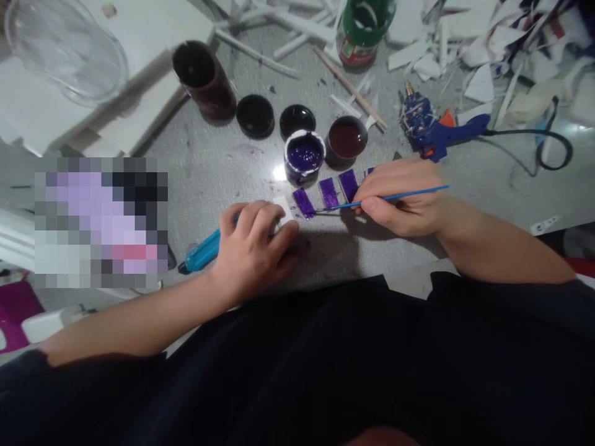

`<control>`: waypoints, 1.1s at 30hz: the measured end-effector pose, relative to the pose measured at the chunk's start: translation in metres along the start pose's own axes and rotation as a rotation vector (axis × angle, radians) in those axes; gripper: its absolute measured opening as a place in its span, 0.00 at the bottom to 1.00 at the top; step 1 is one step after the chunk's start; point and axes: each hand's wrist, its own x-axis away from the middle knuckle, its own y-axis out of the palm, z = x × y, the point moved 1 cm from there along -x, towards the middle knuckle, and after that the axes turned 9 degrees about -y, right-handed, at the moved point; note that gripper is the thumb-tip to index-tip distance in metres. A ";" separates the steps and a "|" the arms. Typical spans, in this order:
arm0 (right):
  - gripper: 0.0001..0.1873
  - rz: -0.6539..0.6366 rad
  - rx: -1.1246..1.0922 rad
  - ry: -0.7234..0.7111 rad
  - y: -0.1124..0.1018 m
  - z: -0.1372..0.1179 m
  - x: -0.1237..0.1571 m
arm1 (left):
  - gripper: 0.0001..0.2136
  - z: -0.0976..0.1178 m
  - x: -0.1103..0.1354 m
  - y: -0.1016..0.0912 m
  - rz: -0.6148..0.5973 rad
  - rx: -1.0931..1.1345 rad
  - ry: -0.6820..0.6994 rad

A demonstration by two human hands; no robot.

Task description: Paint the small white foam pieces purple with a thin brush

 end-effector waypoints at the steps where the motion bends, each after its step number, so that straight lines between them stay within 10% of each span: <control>1: 0.12 -0.003 -0.009 0.003 0.001 0.000 0.000 | 0.10 0.000 0.000 0.000 -0.002 0.009 0.001; 33: 0.15 -0.073 -0.055 0.061 -0.003 -0.006 0.000 | 0.11 0.001 0.000 0.002 0.028 -0.050 0.022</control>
